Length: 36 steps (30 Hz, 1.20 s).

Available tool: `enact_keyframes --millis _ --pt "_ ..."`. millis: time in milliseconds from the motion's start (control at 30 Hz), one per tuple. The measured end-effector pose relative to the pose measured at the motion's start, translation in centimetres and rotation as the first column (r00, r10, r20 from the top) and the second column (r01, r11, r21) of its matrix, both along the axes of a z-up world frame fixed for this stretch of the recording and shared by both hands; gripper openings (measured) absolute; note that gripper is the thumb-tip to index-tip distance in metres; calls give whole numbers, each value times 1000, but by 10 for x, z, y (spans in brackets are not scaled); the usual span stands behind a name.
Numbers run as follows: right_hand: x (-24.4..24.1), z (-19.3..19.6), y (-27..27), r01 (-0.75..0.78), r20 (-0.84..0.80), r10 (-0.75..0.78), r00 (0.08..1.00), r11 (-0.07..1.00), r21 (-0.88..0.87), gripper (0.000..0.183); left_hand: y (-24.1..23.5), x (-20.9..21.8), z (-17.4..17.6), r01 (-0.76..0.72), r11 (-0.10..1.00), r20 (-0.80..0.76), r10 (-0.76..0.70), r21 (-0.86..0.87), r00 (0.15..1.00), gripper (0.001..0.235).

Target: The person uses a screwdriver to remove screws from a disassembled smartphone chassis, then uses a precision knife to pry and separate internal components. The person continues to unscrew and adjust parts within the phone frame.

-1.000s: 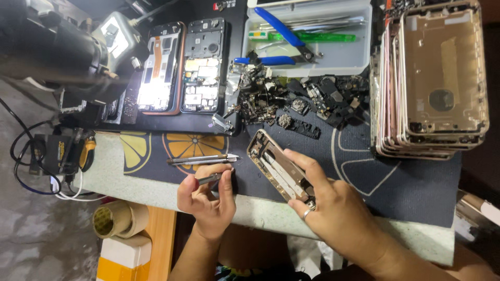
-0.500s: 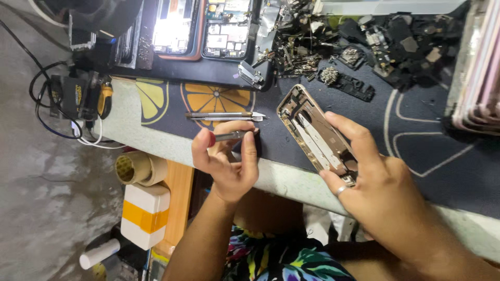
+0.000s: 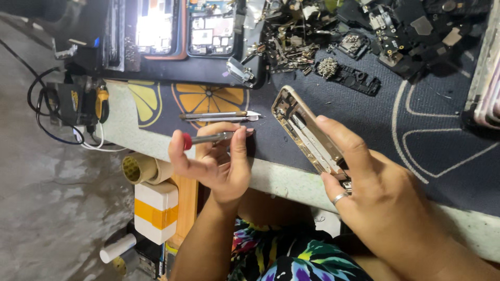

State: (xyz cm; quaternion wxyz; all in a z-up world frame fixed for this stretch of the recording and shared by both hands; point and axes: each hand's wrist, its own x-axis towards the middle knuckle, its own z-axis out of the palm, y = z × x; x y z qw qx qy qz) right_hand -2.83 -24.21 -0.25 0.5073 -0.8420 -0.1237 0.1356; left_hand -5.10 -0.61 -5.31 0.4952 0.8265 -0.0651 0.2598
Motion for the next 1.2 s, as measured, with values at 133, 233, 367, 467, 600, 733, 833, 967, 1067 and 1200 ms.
enact_keyframes --millis 133,233,367,467,600,733,833,967,1067,1200 --pt "1 2 0 -33 14 32 999 998 48 74 -3 3 0 32 997 133 -41 65 990 87" --pt "2 2 0 -56 31 56 998 998 -24 77 -10 7 3 135 991 166 -128 -28 978 85" --pt "-3 2 1 -88 61 92 994 994 -65 77 -17 -1 17 224 974 136 -228 45 964 80" --pt "-2 2 5 -89 85 96 992 993 -83 78 -15 2 36 255 942 91 -279 217 956 83" --pt "-4 3 5 -87 125 97 987 993 -77 76 -18 1 49 227 922 93 -268 315 959 80" --pt "-5 4 5 -78 135 88 987 994 -75 76 -21 2 46 236 934 116 -274 268 955 77" --pt "-5 4 6 -76 114 84 990 994 -76 76 -22 1 42 232 943 122 -266 238 956 75" --pt "-5 4 7 -72 121 83 989 993 -88 76 -20 1 39 223 944 133 -260 245 956 73" --pt "-5 3 7 -82 103 91 990 992 -92 77 -17 2 35 231 940 141 -271 252 952 75" --pt "-5 1 6 -68 103 77 992 994 -90 78 -16 6 19 247 949 211 -286 195 934 77"
